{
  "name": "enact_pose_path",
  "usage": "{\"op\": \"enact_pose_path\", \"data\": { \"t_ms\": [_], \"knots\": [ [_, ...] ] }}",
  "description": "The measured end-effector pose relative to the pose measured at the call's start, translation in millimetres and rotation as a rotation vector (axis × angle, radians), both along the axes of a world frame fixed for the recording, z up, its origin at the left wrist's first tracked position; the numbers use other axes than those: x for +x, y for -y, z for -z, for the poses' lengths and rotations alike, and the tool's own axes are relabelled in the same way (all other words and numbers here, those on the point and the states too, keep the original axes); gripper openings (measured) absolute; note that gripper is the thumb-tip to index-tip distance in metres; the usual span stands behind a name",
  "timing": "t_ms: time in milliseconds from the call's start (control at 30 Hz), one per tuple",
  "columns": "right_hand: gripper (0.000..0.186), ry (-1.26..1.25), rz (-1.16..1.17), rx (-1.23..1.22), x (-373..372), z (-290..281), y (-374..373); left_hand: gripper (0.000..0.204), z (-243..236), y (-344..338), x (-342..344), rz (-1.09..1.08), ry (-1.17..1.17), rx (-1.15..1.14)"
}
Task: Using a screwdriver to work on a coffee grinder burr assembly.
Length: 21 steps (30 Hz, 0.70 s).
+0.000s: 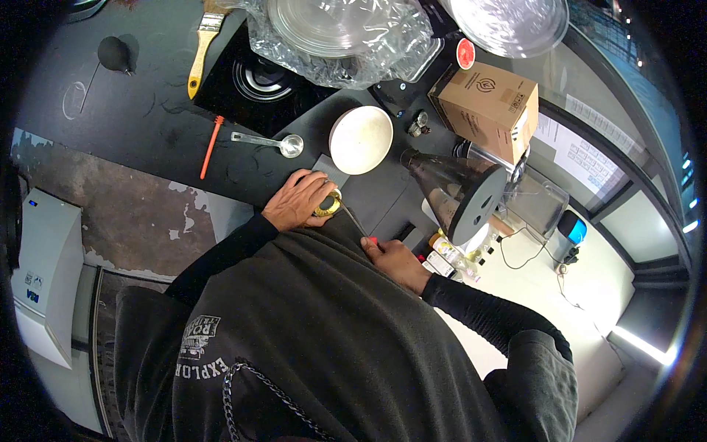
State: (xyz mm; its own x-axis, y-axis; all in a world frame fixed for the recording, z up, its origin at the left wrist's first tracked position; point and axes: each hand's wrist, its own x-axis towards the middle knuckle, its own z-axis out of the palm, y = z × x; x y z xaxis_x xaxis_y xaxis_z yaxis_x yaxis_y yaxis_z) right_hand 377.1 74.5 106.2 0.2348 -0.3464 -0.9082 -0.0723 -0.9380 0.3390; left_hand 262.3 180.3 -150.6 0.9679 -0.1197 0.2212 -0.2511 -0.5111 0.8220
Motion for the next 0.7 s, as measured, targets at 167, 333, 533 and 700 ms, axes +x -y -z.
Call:
{"op": "enact_pose_path", "data": {
  "t_ms": [167, 333, 533, 700],
  "knots": [
    [0.078, 0.031, -0.105, -0.008, 1, -1, -5, 0.070, -1, 0, 2, 0.020, -0.008, -0.058],
    [0.077, 0.080, -0.150, -0.080, 0, -4, -24, 0.070, 1, 2, 0, 0.020, -0.035, -0.051],
    [0.075, 0.106, -0.180, -0.107, -2, -4, -25, 0.070, 1, 3, 0, 0.022, -0.041, -0.063],
    [0.074, 0.093, -0.221, -0.108, -3, -6, -25, 0.071, 3, 3, -1, 0.025, -0.043, -0.078]
  ]
}}
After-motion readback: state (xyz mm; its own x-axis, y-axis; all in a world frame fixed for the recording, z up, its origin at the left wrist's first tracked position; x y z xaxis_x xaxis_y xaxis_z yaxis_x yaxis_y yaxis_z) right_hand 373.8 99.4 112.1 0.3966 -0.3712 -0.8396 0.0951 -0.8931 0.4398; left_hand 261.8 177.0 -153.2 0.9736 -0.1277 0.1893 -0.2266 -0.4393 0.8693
